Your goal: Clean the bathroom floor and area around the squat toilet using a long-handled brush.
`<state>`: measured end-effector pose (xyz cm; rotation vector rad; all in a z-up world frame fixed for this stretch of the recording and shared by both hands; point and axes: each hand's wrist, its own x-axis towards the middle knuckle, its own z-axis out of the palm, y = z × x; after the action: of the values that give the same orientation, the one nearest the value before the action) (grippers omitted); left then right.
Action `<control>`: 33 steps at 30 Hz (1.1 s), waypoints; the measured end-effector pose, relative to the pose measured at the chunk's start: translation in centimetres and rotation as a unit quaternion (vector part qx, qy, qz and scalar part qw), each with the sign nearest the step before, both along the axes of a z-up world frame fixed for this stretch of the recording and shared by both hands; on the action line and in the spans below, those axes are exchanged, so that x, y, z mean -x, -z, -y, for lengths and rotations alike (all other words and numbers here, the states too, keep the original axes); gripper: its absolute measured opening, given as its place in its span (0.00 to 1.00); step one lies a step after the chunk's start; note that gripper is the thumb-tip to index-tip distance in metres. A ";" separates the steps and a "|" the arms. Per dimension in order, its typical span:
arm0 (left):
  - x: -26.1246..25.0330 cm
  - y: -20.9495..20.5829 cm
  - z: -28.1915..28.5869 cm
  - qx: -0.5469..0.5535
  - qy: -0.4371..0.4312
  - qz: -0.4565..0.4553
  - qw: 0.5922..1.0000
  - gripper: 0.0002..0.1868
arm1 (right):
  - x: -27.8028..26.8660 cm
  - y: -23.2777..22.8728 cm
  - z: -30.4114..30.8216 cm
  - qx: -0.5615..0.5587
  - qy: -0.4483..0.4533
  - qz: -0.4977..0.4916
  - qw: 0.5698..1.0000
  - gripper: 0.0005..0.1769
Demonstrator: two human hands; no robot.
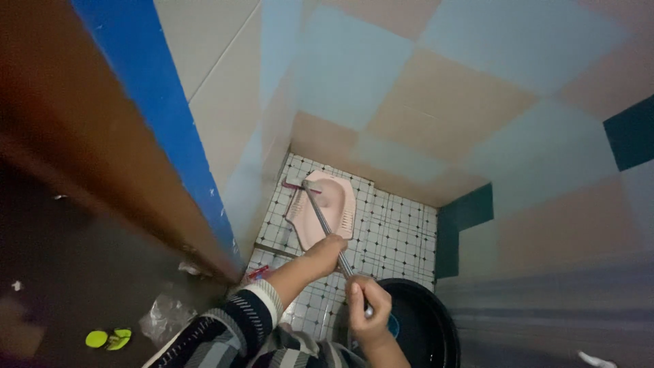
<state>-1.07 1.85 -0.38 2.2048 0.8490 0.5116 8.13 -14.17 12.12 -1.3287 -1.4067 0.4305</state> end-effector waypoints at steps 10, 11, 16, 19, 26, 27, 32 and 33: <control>-1.5 0.0 -2.4 -0.008 0.018 -0.050 0.999 0.06 | -1.3 1.2 -1.9 -0.014 0.015 0.006 1.000 0.09; -1.6 -0.4 -2.2 -0.008 0.020 -0.050 0.999 0.06 | -1.1 0.4 -1.6 -0.015 0.017 0.006 1.000 0.09; -2.0 -2.2 0.6 -0.014 0.041 -0.045 0.998 0.11 | -1.1 -1.6 0.8 0.000 0.027 -0.065 0.998 0.11; -2.0 -2.6 2.4 -0.006 0.043 -0.063 0.997 0.10 | -1.0 -3.2 2.6 0.016 0.067 -0.043 0.997 0.11; -0.4 -7.8 7.5 0.010 0.054 -0.048 0.997 0.11 | -1.0 -5.4 6.9 -0.016 0.039 -0.122 0.992 0.13; -0.3 -8.6 8.2 0.043 0.056 -0.078 0.994 0.11 | -0.9 -6.1 7.4 0.006 0.053 -0.124 0.991 0.13; 0.1 -6.9 9.1 0.075 0.053 -0.113 0.989 0.11 | -1.1 -6.1 8.5 0.026 0.050 -0.112 0.992 0.13; 0.5 -6.7 9.1 0.051 0.052 -0.079 0.994 0.11 | -1.1 -5.6 8.5 0.038 0.048 -0.123 0.991 0.13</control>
<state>-1.58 -7.26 6.29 2.2019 0.8191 0.2404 9.20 -22.71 17.77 -1.3489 -1.1277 0.5689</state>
